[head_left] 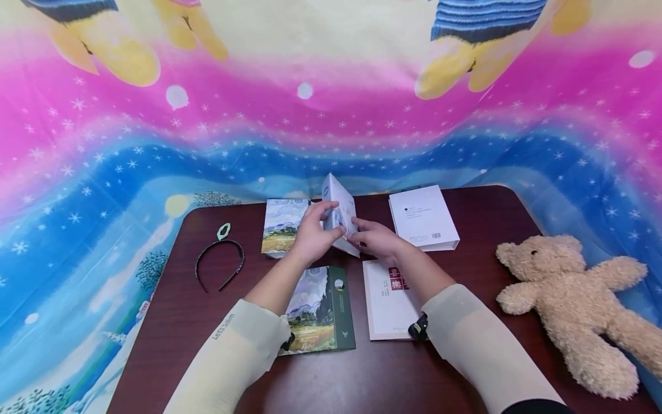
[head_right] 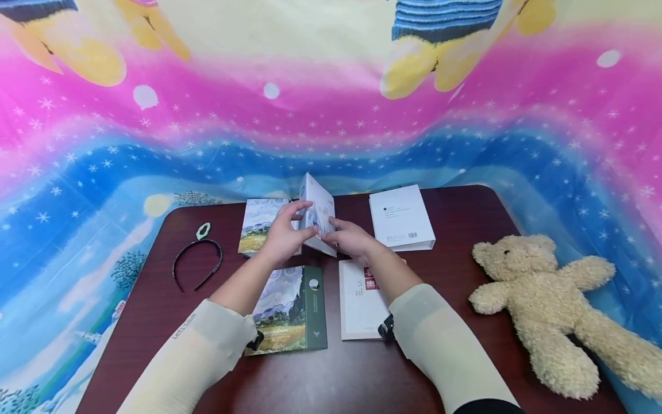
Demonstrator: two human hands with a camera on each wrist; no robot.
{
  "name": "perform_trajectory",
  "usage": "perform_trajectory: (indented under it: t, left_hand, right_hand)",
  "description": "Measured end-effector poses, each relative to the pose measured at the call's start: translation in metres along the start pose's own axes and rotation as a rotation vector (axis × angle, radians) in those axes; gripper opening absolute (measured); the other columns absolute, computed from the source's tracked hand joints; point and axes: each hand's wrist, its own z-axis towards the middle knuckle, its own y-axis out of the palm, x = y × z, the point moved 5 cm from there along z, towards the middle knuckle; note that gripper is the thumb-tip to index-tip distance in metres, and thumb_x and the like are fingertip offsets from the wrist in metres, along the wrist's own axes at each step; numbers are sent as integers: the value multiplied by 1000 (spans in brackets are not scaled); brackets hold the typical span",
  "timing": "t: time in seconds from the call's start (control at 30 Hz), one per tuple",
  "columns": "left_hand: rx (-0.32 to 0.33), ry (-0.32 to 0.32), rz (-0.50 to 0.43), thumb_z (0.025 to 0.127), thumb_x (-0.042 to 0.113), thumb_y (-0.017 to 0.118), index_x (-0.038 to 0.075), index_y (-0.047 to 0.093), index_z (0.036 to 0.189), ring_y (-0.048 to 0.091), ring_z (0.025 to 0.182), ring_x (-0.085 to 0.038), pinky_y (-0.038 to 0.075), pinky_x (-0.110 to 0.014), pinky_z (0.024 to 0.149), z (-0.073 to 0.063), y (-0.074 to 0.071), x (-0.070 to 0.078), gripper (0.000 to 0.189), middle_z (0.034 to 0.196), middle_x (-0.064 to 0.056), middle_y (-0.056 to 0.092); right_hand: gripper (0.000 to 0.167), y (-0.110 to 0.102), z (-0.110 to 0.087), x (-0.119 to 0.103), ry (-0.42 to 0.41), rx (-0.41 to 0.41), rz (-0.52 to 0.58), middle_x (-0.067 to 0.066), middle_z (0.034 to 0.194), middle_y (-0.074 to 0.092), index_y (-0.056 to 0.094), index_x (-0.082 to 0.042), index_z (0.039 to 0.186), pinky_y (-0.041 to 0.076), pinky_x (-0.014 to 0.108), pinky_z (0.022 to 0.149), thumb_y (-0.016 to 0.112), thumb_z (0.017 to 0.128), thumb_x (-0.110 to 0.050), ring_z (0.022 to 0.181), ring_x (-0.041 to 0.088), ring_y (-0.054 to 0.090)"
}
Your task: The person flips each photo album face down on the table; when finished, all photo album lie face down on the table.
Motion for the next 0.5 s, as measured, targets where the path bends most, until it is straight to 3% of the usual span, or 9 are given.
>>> perform_trajectory:
  t: [0.27, 0.5]
  left_hand:
    - [-4, 37, -13, 91, 11, 78, 15, 60, 145, 50, 134, -33, 50, -50, 106, -2, 0, 9, 57, 156, -6, 42]
    - [5, 56, -35, 92, 13, 78, 17, 60, 145, 51, 133, -31, 49, -49, 107, -3, 0, 13, 57, 155, -5, 42]
  right_hand:
    - [75, 4, 2, 1, -21, -33, 60, 9, 168, 26, 22, -16, 166, 29, 51, 122, 59, 101, -14, 152, 27, 30]
    - [74, 4, 0, -2, -35, -22, 55, 3, 170, 25, 27, -14, 165, 14, 50, 127, 59, 98, -14, 155, 21, 21]
